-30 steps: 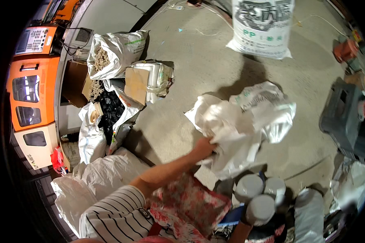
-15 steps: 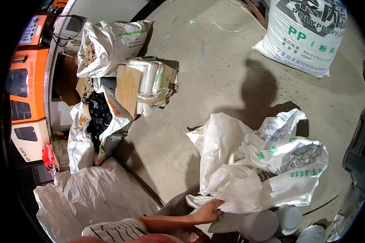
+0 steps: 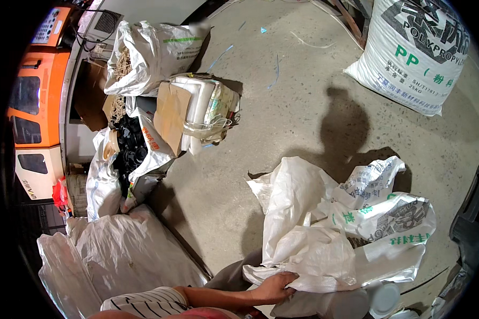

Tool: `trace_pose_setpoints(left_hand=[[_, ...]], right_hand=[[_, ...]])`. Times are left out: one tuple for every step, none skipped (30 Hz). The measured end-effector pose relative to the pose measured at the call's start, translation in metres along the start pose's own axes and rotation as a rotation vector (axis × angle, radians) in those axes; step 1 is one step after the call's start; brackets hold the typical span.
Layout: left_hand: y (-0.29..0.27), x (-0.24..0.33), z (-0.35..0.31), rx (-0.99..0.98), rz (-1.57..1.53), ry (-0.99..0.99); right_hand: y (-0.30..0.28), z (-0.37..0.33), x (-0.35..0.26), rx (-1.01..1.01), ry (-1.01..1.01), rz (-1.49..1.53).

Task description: The person walks through a cluttered workshop and retrieves white ceramic mugs from a large sack. They spray the mugs with a cleaning solution and wipe them with a cloth, handling them one by one. The person then stacks the cleaned mugs on a metal table.

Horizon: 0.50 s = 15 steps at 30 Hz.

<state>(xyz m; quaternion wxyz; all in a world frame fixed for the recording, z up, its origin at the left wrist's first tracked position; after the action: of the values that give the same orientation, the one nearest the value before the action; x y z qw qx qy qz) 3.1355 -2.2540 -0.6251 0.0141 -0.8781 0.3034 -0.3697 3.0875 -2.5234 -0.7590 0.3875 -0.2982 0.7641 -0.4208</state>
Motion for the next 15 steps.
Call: trace_pose_setpoints(left_hand=[[0.0,-0.002,-0.002,0.007,0.007,0.0],[0.001,-0.002,-0.002,0.012,0.01,0.004],[0.002,-0.003,-0.003,0.014,0.015,0.008],[0.001,-0.005,-0.003,0.019,0.021,0.007],[0.003,-0.004,-0.003,0.015,0.026,0.007],[0.003,-0.004,-0.003,0.004,0.035,0.009],[-0.003,-0.003,-0.002,0.066,0.043,0.004],[-0.003,-0.007,0.003,0.083,0.046,0.015],[0.0,-0.011,0.007,0.084,0.044,0.031],[-0.002,-0.008,0.012,0.111,0.027,0.075],[-0.005,-0.009,0.016,0.112,0.01,0.125],[-0.003,-0.016,0.021,0.028,0.168,0.228],[-0.006,-0.047,0.014,0.01,0.03,-0.053],[-0.015,-0.051,-0.002,0.104,-0.157,-0.338],[-0.017,-0.069,-0.006,0.093,-0.238,-0.272]], right_hand=[[0.001,-0.002,-0.001,-0.008,-0.001,0.012],[0.003,-0.002,-0.001,-0.01,-0.002,0.014],[0.004,-0.004,-0.001,-0.015,-0.004,0.02],[0.005,-0.007,-0.001,-0.019,-0.002,0.029],[0.001,-0.009,0.001,-0.022,0.002,0.034],[-0.002,-0.012,0.002,-0.02,0.011,0.044],[-0.007,-0.017,0.004,-0.018,0.022,0.064],[-0.016,-0.025,0.007,-0.007,0.044,0.08],[-0.03,-0.036,0.01,0.002,0.067,0.098],[-0.047,-0.046,0.011,0.001,0.073,0.118],[-0.064,-0.06,0.004,-0.001,0.077,0.152],[-0.087,-0.081,-0.006,0.016,0.113,0.182],[-0.101,-0.1,-0.024,0.018,0.13,0.23],[-0.116,-0.104,-0.039,-0.005,0.07,0.269],[-0.141,-0.122,-0.051,0.022,0.088,0.311]])
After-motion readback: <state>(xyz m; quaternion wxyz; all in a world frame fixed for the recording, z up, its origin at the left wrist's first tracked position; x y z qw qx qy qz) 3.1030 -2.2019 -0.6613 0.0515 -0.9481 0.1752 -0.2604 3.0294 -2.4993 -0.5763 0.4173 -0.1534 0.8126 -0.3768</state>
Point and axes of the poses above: each hand's wrist, its own z-axis towards the middle knuckle, its own y-axis out of the palm, x = y × z, the point moved 8 cm from there along z, towards the middle knuckle, and after that the axes turned 9 degrees about x, right-handed, at the moved point
